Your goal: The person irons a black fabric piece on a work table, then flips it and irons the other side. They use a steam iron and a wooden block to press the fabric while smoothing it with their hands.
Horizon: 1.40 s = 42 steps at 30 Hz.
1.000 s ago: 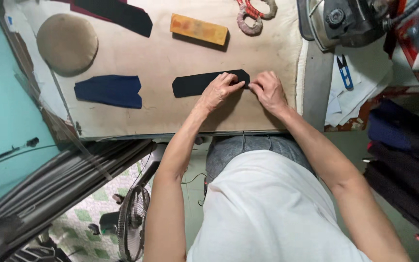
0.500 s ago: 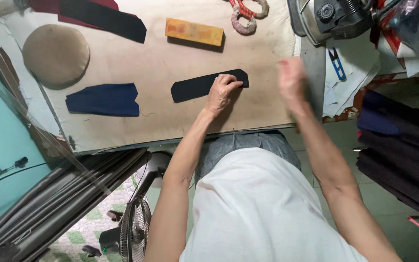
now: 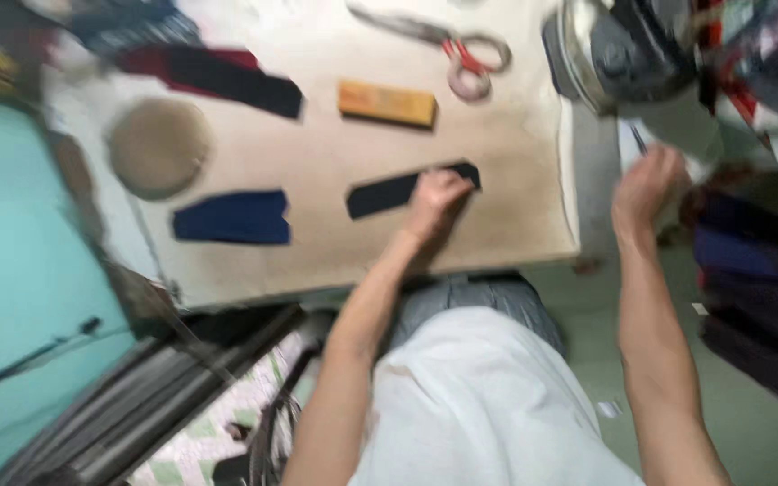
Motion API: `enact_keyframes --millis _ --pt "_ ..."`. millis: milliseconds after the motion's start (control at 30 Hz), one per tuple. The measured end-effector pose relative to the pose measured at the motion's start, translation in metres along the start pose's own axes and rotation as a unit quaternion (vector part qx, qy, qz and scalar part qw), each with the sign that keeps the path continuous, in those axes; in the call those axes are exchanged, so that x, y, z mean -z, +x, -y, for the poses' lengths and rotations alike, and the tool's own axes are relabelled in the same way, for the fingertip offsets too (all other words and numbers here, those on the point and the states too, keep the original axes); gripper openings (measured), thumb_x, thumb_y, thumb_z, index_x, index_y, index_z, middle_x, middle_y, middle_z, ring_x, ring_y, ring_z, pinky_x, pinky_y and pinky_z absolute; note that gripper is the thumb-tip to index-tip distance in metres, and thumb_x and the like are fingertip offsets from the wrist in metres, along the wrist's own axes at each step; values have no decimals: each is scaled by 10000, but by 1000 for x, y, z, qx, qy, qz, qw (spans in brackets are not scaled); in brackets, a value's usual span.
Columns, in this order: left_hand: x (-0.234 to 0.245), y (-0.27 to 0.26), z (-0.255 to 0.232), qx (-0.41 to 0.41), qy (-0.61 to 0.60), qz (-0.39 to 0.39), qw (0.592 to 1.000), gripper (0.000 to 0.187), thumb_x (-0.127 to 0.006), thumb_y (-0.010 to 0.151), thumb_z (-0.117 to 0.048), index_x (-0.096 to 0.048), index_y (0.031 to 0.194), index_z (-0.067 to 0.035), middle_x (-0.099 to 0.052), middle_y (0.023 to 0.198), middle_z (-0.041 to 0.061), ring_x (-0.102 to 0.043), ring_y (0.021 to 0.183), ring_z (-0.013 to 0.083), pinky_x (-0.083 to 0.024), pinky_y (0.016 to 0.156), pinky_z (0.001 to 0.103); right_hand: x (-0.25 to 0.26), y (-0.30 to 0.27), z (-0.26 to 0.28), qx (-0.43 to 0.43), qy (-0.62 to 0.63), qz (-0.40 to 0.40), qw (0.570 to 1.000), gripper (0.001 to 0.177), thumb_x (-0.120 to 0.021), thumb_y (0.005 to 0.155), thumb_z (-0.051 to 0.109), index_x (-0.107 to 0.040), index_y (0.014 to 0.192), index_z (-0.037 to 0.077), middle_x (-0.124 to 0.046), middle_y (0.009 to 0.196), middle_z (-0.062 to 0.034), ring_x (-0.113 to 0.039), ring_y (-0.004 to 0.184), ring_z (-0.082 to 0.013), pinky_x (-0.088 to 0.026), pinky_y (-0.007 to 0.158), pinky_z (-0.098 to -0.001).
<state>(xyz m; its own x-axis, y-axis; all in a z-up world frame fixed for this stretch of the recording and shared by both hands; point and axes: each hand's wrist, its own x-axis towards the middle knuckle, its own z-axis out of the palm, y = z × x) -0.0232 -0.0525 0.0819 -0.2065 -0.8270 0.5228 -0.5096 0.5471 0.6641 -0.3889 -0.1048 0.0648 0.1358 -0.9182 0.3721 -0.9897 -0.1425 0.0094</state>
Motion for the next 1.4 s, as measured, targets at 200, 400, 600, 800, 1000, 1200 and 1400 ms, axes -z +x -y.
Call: enact_keyframes --millis 200,400,600,800,1000,1200,1400 --pt "-17 -33 -1 67 83 39 994 170 -698 960 -250 -718 1123 -208 -657 1034 41 -579 901 269 -419 762 422 27 -35 70 -227 287 90 926 212 -471 1093 71 -614 1158 -71 -639 1024 -290 -594 920 -469 -454 804 -502" --pt "-6 -26 -4 69 68 76 992 246 -505 1015 -178 -718 1123 -238 -624 1010 7 -618 967 240 -492 836 356 3 -90 145 -375 508 173 756 271 -479 1119 162 -488 1325 -14 -602 1003 -181 -622 705 -240 -492 590 -328" --pt "-16 -23 13 11 78 40 996 270 -575 956 -135 -715 1160 -240 -605 1004 10 -600 923 232 -473 803 333 25 -88 185 -303 413 168 843 393 -738 914 151 -543 1247 74 -711 989 -213 -691 960 -401 -554 785 -477" --pt "-17 -29 6 47 97 70 992 271 -522 998 -111 -720 1128 -243 -598 987 4 -603 937 228 -475 801 333 19 -103 197 -215 365 185 887 338 -673 929 219 -530 1224 135 -635 955 -176 -687 877 -387 -564 696 -472" --pt "-21 -32 7 45 87 69 993 282 -485 1033 -135 -717 1149 -245 -604 1008 2 -597 951 222 -470 819 321 25 -103 211 -208 346 191 895 307 -646 944 224 -511 1202 127 -619 911 -136 -689 853 -345 -559 648 -429" --pt "-23 -37 12 59 81 89 991 296 -484 1030 -118 -716 1158 -251 -617 1000 -2 -601 958 215 -458 842 326 32 -87 214 -235 398 189 866 292 -601 946 161 -489 1201 75 -609 948 -215 -663 886 -434 -545 684 -488" --pt "-25 -41 17 48 91 90 991 313 -491 1026 -126 -727 1151 -289 -628 1004 -26 -601 980 197 -457 852 314 31 -82 218 -240 384 193 870 284 -573 954 148 -470 1210 81 -602 969 -215 -659 907 -436 -549 700 -504"
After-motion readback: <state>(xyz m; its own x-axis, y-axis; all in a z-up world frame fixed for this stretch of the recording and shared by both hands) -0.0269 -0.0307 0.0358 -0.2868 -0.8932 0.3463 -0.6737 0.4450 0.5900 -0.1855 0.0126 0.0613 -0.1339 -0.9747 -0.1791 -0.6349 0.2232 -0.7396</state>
